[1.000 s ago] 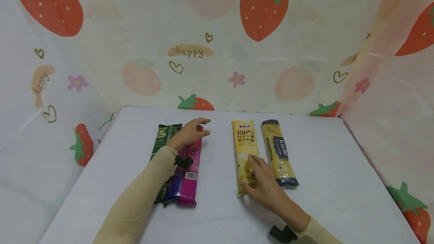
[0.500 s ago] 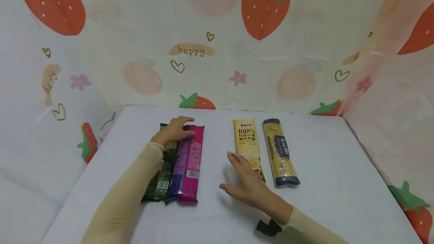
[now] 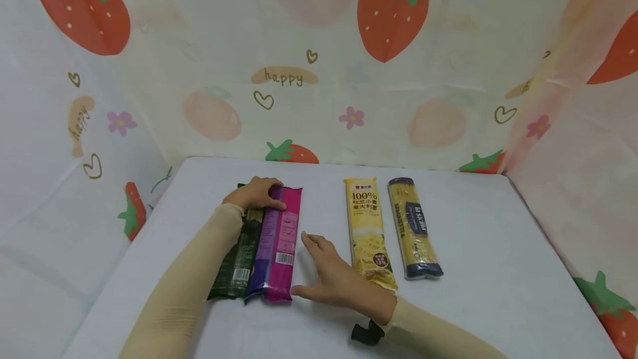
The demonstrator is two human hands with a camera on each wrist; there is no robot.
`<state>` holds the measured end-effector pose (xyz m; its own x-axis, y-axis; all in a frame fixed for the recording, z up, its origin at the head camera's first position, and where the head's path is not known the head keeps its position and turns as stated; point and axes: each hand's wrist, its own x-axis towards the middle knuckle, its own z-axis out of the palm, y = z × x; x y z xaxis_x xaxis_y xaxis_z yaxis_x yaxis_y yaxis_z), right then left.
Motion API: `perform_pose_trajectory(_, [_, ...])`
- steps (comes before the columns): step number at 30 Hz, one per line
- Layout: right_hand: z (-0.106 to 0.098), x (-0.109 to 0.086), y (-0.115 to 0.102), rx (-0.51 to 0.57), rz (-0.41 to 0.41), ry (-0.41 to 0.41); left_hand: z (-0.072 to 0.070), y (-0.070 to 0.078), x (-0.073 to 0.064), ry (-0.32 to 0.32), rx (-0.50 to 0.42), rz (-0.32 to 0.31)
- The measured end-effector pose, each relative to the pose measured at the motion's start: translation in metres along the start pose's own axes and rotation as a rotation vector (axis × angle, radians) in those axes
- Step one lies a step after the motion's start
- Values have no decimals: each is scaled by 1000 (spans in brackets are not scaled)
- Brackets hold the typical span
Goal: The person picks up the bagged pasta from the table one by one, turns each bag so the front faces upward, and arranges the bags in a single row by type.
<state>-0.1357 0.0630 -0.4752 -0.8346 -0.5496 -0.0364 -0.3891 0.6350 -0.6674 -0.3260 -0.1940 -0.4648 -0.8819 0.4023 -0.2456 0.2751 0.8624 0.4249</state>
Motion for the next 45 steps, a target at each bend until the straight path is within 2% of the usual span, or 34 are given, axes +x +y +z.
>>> perform_pose_trajectory(7, [13, 18, -7, -60, 2, -63, -2, 6, -3, 15, 28, -5])
perform_pose_trajectory(14, [25, 27, -13, -108, 5, -79, 0, 7, -2, 23, 68, -4])
perform_pose_trajectory(25, [40, 32, -20, -258, 18, -94, 7, 8, 2, 61, 80, 5])
perform_pose_trajectory(30, [42, 33, -24, -297, 27, -105, 6, 10, -4, 51, 88, -7])
perform_pose_trajectory(35, [39, 32, -30, -377, -4, -89, 3, 16, -7, 23, 107, -15])
perform_pose_trajectory(38, [40, 32, -32, -423, -3, -85, 3, 18, -7, 21, 111, -9])
perform_pose_trajectory(45, [42, 35, -36, -438, 32, -72, 6, 13, -3, 25, 90, 10])
